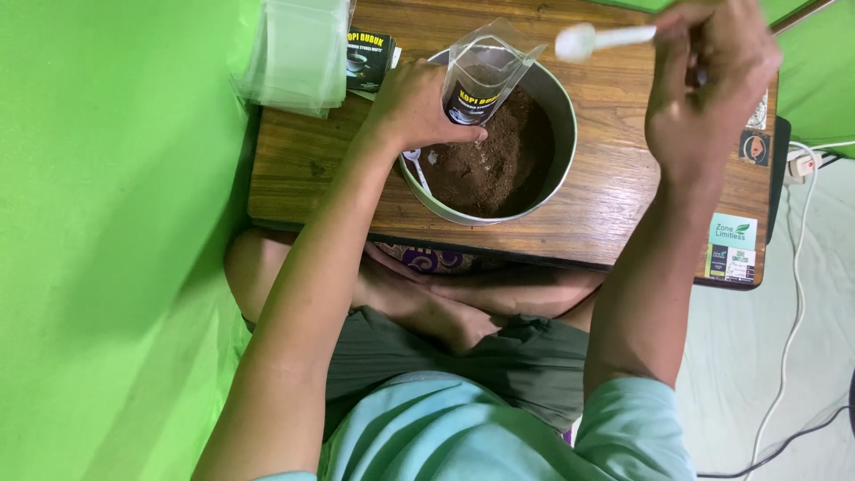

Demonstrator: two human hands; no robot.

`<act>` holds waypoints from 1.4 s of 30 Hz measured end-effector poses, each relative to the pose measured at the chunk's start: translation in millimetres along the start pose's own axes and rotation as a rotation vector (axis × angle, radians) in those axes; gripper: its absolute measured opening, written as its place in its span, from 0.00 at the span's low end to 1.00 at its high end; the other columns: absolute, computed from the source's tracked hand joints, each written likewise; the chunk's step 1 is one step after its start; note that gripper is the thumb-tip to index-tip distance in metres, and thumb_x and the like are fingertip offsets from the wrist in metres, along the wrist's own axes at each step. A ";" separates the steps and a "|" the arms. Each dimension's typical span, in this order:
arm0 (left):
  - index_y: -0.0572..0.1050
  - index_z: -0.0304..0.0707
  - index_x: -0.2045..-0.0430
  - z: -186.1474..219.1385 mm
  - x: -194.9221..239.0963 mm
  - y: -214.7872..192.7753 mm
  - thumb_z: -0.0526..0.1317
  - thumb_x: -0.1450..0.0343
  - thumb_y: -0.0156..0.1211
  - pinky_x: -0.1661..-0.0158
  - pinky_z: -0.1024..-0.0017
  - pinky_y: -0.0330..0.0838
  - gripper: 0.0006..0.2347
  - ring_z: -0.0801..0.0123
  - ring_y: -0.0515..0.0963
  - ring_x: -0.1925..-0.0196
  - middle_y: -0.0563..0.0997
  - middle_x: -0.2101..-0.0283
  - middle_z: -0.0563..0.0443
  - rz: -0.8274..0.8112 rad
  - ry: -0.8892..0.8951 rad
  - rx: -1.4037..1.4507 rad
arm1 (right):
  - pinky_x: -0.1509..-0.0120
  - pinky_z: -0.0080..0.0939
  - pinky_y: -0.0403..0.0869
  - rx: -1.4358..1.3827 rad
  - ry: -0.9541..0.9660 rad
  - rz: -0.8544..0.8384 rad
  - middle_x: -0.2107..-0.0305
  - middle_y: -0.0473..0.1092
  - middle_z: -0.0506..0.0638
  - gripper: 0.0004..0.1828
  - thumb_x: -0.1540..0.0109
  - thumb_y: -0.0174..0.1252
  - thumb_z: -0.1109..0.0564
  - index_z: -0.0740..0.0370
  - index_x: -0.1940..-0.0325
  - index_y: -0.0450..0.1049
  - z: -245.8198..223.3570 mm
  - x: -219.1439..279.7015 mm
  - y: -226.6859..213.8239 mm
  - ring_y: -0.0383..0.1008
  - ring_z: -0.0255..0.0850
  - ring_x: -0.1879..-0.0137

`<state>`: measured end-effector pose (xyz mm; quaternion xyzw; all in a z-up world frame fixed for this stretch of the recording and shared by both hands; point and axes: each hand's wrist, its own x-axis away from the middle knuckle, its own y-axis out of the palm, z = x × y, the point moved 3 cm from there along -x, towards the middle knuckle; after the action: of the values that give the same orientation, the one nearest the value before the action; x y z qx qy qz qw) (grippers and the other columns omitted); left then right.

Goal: The person uses a spoon to scoop coffee powder from a bowl into a small plastic bag.

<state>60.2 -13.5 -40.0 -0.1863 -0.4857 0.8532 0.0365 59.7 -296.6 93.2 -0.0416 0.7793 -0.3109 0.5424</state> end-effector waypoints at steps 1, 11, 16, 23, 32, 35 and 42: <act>0.76 0.34 0.57 12.3 2.1 -12.2 0.64 0.46 0.80 0.55 0.56 0.76 0.35 0.56 0.82 0.63 0.83 0.66 0.44 0.000 0.001 0.001 | 0.72 0.39 0.49 0.001 0.000 -0.001 0.73 0.64 0.58 0.10 0.28 0.58 0.84 0.79 0.59 0.78 -6.6 7.4 3.6 0.53 0.42 0.73; 0.78 0.34 0.58 37.9 14.9 -46.1 0.50 0.47 0.79 0.70 0.69 0.79 0.27 0.64 0.83 0.74 0.85 0.69 0.47 -0.037 -0.119 0.088 | 0.71 0.38 0.68 0.022 0.230 -0.496 0.67 0.75 0.51 0.12 0.44 0.59 0.76 0.66 0.63 0.81 -61.4 40.5 75.7 0.66 0.39 0.77; 0.75 0.36 0.52 37.5 11.9 -42.3 0.49 0.46 0.80 0.66 0.69 0.81 0.31 0.63 0.85 0.69 0.85 0.64 0.45 -0.038 -0.089 0.140 | 0.67 0.40 0.70 0.053 0.200 -0.533 0.65 0.76 0.47 0.14 0.46 0.60 0.74 0.62 0.62 0.81 -66.5 38.7 74.5 0.70 0.40 0.73; 0.78 0.34 0.59 33.6 12.6 -41.3 0.49 0.47 0.81 0.66 0.67 0.79 0.28 0.62 0.85 0.71 0.85 0.66 0.44 0.005 -0.060 0.123 | 0.67 0.33 0.75 -0.148 0.323 -0.605 0.66 0.79 0.55 0.14 0.45 0.58 0.77 0.66 0.62 0.81 -57.3 37.1 71.2 0.74 0.41 0.72; 0.72 0.39 0.46 23.9 6.1 -27.8 0.58 0.44 0.77 0.49 0.59 0.73 0.36 0.57 0.82 0.57 0.82 0.55 0.43 -0.115 -0.101 0.040 | 0.68 0.28 0.59 -0.413 0.589 -0.395 0.70 0.72 0.50 0.11 0.37 0.55 0.76 0.67 0.59 0.78 -55.0 13.6 21.4 0.61 0.32 0.72; 0.70 0.42 0.45 19.1 3.5 -21.9 0.64 0.43 0.72 0.50 0.58 0.73 0.37 0.59 0.81 0.56 0.82 0.53 0.45 -0.103 -0.057 0.068 | 0.67 0.27 0.56 -0.476 0.627 -0.288 0.70 0.70 0.49 0.11 0.35 0.53 0.77 0.68 0.56 0.77 -57.0 -4.1 5.9 0.60 0.31 0.71; 0.76 0.36 0.51 42.1 14.8 -59.8 0.50 0.45 0.77 0.63 0.65 0.75 0.30 0.59 0.84 0.66 0.85 0.59 0.44 0.070 0.111 0.230 | 0.68 0.28 0.56 -0.431 0.513 -0.134 0.68 0.70 0.54 0.10 0.32 0.53 0.79 0.73 0.55 0.76 -53.6 -46.1 0.6 0.59 0.32 0.71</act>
<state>24.5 -12.8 25.5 -0.2448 -0.3750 0.8925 0.0546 32.0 -254.0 142.3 -0.1269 0.9337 -0.1744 0.2858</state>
